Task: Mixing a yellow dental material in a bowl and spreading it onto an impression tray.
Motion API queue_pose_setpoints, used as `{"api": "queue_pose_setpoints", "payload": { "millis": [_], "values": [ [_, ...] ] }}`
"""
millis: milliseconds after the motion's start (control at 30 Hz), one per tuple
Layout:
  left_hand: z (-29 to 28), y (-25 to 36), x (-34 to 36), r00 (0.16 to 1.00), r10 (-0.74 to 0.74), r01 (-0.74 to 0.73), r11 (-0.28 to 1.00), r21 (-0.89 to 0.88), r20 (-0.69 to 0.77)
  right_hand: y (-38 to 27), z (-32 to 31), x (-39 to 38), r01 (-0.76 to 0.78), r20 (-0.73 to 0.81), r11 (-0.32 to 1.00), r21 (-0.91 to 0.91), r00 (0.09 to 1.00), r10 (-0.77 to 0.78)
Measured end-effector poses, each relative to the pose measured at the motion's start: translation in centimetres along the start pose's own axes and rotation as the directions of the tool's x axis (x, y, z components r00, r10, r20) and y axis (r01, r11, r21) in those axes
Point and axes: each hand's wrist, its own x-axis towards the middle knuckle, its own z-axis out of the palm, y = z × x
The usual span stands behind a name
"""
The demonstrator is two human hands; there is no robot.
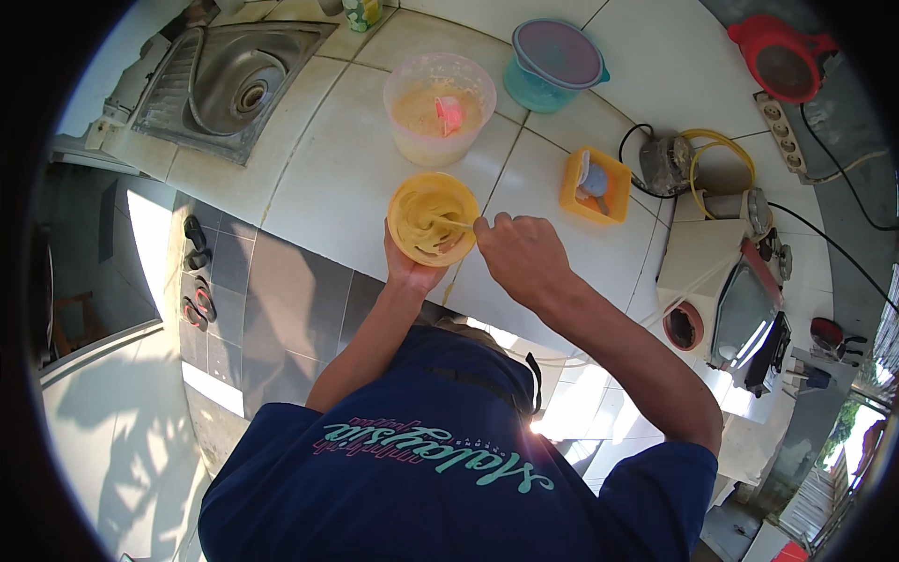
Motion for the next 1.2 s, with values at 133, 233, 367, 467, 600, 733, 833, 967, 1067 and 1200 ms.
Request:
{"api": "queue_pose_setpoints", "payload": {
  "millis": [133, 233, 367, 467, 600, 733, 833, 967, 1067, 1200],
  "values": [
    [-0.5, 0.2, 0.3, 0.999, -0.028, 0.028, 0.999, -0.027, -0.027, -0.9, -0.3, 0.4, 0.048, -0.066, 0.997, -0.062, 0.996, -0.052],
    [0.0, 1.2, -0.2, 0.999, -0.045, 0.045, 0.999, -0.002, -0.021, -1.0, -1.1, -0.2, 0.171, -0.028, 0.980, -0.098, 0.984, -0.174],
    [1.2, 1.5, -1.0, 0.994, -0.072, 0.079, 0.993, 0.087, -0.077, 1.0, -2.5, 1.2, 0.067, -0.252, 0.991, -0.116, 0.963, -0.095],
    [0.4, 2.0, -0.1, 0.995, -0.076, 0.083, 0.989, 0.125, -0.058, 1.2, 0.4, -0.7, 0.014, 0.073, 0.998, 0.057, 0.997, -0.019],
    [1.0, 1.4, -0.8, 0.984, -0.037, 0.058, 0.991, 0.117, -0.174, 1.0, -0.9, 0.3, 0.016, -0.150, 1.000, 0.011, 0.989, -0.014],
    [0.8, 2.3, -0.7, 0.981, 0.058, -0.012, 0.972, 0.237, -0.187, 2.5, 1.1, 0.3, -0.172, -0.076, 0.980, 0.099, 0.981, 0.180],
    [0.4, 2.2, 0.2, 0.983, 0.138, -0.093, 0.945, 0.313, -0.123, 0.8, 4.2, -2.2, -0.424, 0.206, 0.776, 0.467, 0.906, 0.371],
    [-0.7, 2.2, -0.1, 0.989, 0.098, -0.059, 0.949, 0.309, -0.112, -1.7, 4.2, -1.6, -0.599, 0.534, 0.284, 0.749, 0.799, 0.277],
    [-0.7, 2.2, -0.3, 0.992, 0.052, -0.025, 0.974, 0.225, -0.114, -1.8, 2.2, -0.5, -0.380, 0.237, 0.540, 0.752, 0.919, 0.316],
    [-0.4, 1.2, -0.5, 0.997, 0.025, -0.006, 0.974, 0.226, -0.077, 0.2, 1.0, -0.7, -0.157, -0.010, 0.945, 0.288, 0.986, 0.167]
  ]
}}
